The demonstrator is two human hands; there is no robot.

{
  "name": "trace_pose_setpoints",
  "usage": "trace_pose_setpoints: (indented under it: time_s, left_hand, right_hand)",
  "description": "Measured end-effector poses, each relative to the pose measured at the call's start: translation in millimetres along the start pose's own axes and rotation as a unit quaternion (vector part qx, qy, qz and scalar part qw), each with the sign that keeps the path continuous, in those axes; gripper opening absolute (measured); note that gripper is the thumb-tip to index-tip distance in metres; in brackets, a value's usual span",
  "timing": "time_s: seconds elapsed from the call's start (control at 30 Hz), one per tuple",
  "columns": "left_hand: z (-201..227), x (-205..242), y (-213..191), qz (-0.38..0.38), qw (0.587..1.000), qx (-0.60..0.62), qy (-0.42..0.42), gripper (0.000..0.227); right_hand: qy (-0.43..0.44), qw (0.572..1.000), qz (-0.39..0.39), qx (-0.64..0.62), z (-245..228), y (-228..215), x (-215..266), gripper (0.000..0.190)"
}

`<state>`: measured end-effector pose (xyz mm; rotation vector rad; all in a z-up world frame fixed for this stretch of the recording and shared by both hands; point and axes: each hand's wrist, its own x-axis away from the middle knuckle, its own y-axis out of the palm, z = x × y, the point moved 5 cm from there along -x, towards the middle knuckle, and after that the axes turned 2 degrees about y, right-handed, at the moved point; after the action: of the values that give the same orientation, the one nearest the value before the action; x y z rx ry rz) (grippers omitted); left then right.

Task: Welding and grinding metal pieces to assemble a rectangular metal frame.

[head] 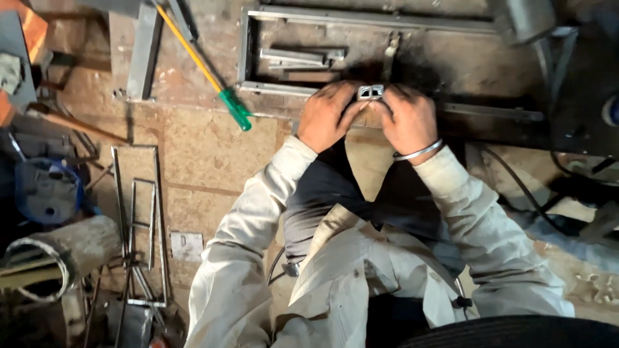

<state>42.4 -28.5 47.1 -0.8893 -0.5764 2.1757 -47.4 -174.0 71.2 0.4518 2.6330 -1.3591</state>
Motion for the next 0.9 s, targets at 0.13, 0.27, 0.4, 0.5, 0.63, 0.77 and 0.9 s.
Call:
trace_pose_setpoints:
  time_s: [0.13,0.27,0.4,0.5,0.63,0.77,0.9]
  left_hand:
    - [-19,-1,-9,0.016,0.995,0.002,-0.102,0.037]
    - [-26,-26,-69,0.036,0.981,-0.181,-0.063,0.033]
    - [-44,-40,-87,-0.001,0.963,-0.271,0.005,0.036]
    - [-65,-42,-98,-0.157,0.923,-0.349,-0.051,0.038]
    - [-49,-33,-171,0.151,0.856,-0.495,0.008,0.077]
    - [-89,31,-231,0.378,0.830,-0.403,-0.075,0.097]
    - [-111,32,-249,0.369,0.804,-0.444,-0.145,0.089]
  right_hand:
    - [0.014,1.000,0.012,0.008,12,11,1,0.022]
    - [0.064,0.995,0.045,-0.066,21,1,6,0.026]
    - [0.017,0.989,0.094,-0.111,36,5,21,0.023]
    - [0.086,0.985,0.096,-0.114,38,14,27,0.024]
    - [0.063,0.957,0.280,0.033,-8,-64,47,0.024]
    - [0.087,0.870,0.472,-0.117,159,-63,149,0.035]
    - [0.207,0.847,0.456,-0.175,107,-131,118,0.025]
